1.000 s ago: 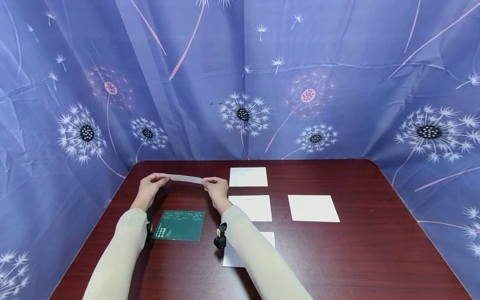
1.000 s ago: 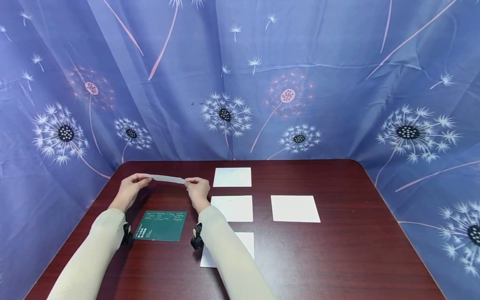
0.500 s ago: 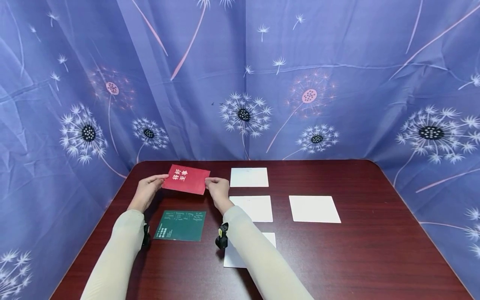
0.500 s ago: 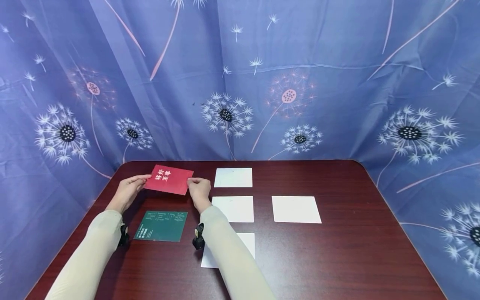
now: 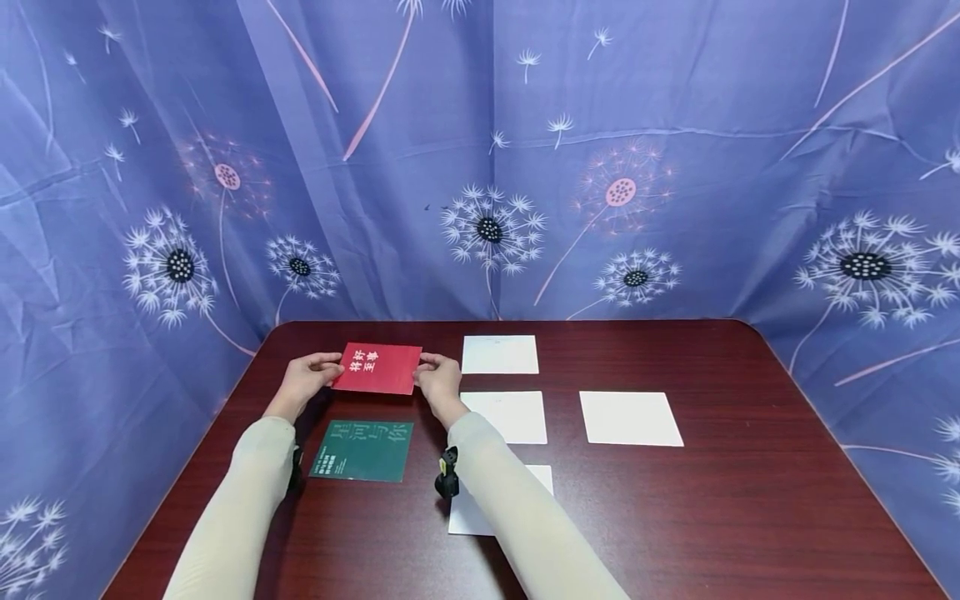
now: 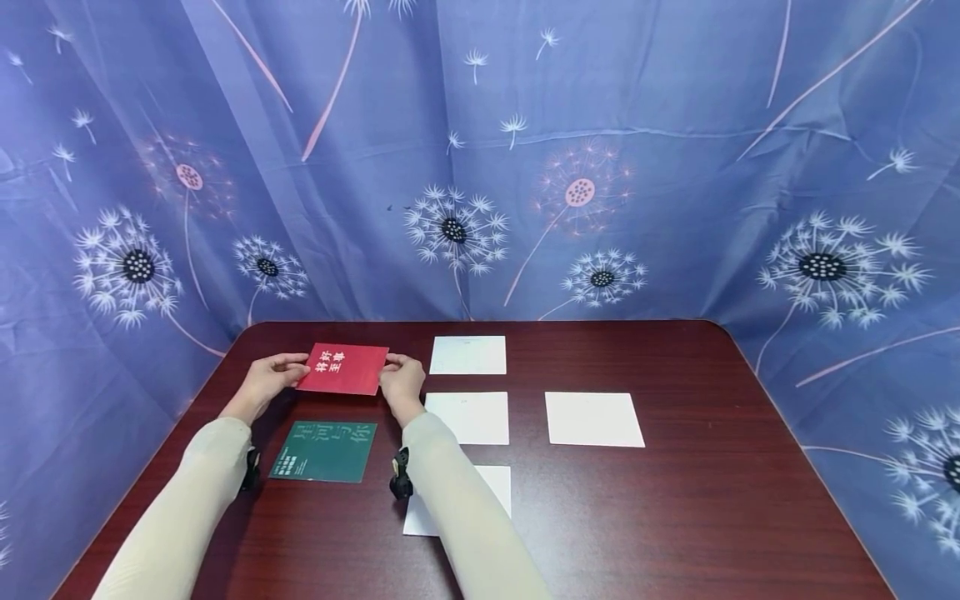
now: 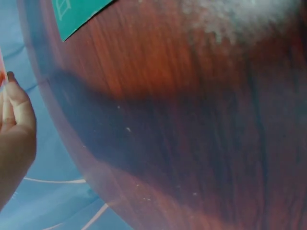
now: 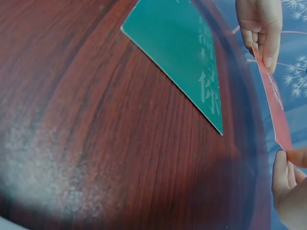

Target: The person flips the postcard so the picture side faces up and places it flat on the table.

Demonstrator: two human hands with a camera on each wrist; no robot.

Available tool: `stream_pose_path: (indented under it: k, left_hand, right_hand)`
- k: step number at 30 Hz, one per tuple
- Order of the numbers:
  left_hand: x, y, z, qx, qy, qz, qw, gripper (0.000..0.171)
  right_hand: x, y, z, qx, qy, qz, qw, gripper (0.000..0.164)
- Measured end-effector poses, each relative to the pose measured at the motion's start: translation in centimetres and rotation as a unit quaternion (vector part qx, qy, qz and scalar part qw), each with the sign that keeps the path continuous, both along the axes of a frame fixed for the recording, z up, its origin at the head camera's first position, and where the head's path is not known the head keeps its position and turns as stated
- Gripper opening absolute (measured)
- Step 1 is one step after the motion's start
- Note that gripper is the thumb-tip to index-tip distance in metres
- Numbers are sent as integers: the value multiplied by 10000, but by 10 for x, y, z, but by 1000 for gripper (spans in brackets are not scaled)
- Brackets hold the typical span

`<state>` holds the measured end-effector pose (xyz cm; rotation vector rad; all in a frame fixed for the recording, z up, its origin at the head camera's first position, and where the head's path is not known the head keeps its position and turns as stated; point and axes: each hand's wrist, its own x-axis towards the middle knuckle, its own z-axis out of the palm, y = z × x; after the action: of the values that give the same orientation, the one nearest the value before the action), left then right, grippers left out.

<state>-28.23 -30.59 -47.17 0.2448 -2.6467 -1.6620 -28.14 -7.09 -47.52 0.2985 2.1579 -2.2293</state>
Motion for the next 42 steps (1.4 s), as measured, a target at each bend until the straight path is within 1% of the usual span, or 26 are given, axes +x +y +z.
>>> stream_pose_path:
  k: [4,8,13,17,20,25,30,32,34,37,39,42]
  left_hand:
    - [-4,5,0,-70,-161,141,9997,41]
    - [-6,10,1,-159,-328,275,9990,40]
    - [-7,16,1,-319,-479,354,9977,39]
    - [-7,21,-2,-478,-460,429,9969,37]
    - [-7,24,-4,-583,-411,503,9962,36]
    - [-8,27,-9,-731,-404,606,9947,36]
    - [-8,27,-11,-953,-464,619,9924,36]
    - [-8,27,-11,-1105,-461,580,9911,36]
    - [-6,27,-10,-1276,-467,528,9893,35]
    - [-4,28,-9,-1535,-419,399,9864,35]
    - [-4,30,-8,-1631,-400,341,9852,36]
    - [-3,32,-7,-1748,-332,331,9835,34]
  right_hand:
    - [-1,-1,-3,361,4,99,9993,41]
    - [-1,0,-8,560,-36,222,9982,48]
    - [0,2,-11,825,-64,383,9958,54]
    - [0,2,-13,1324,-91,442,9902,58]
    - [-1,2,-14,1797,-38,427,9828,58]
    - [-1,0,-15,2205,24,415,9745,58]
    - [0,-1,-17,2335,80,463,9712,56]
    - [0,-2,-17,2369,117,465,9704,55]
    - [1,-3,-16,2485,147,480,9673,53]
    - [2,-4,-14,2785,175,575,9586,49]
    - [3,-4,-12,2994,195,647,9517,47]
    - [4,-2,-10,3144,173,753,9461,46]
